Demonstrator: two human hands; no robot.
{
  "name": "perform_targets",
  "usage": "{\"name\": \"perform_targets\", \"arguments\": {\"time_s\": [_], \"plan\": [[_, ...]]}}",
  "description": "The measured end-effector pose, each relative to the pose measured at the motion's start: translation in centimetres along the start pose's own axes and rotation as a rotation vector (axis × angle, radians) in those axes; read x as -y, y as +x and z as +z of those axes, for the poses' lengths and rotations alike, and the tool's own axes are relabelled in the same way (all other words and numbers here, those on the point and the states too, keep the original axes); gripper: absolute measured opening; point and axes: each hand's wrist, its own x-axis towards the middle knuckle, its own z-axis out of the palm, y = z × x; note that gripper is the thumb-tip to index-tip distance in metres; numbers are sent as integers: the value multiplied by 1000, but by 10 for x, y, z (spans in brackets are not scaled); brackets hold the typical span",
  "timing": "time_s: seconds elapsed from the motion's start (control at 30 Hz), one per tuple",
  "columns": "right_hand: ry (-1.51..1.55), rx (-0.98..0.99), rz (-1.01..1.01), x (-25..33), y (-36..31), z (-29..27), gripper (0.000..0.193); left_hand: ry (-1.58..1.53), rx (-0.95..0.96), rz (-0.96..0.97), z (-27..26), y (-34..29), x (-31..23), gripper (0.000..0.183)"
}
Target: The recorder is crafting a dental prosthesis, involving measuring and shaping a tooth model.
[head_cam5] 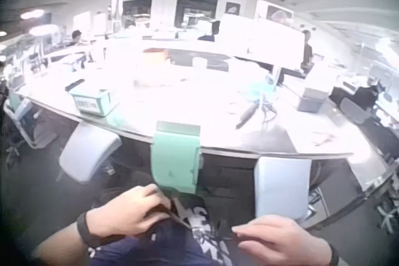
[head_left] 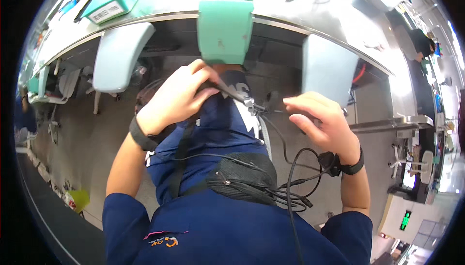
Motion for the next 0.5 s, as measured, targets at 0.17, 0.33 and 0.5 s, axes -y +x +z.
{"name": "perform_targets", "arguments": {"time_s": [0.17, 0.33, 0.5], "plan": [[539, 91, 319, -29, -54, -30, 33, -191, 110, -52, 21, 3, 6, 24], [777, -293, 571, -65, -126, -39, 40, -289, 158, -2, 25, 20, -5, 21], [69, -296, 817, -28, -128, -81, 21, -326, 80, 193, 19, 46, -22, 19]]}}
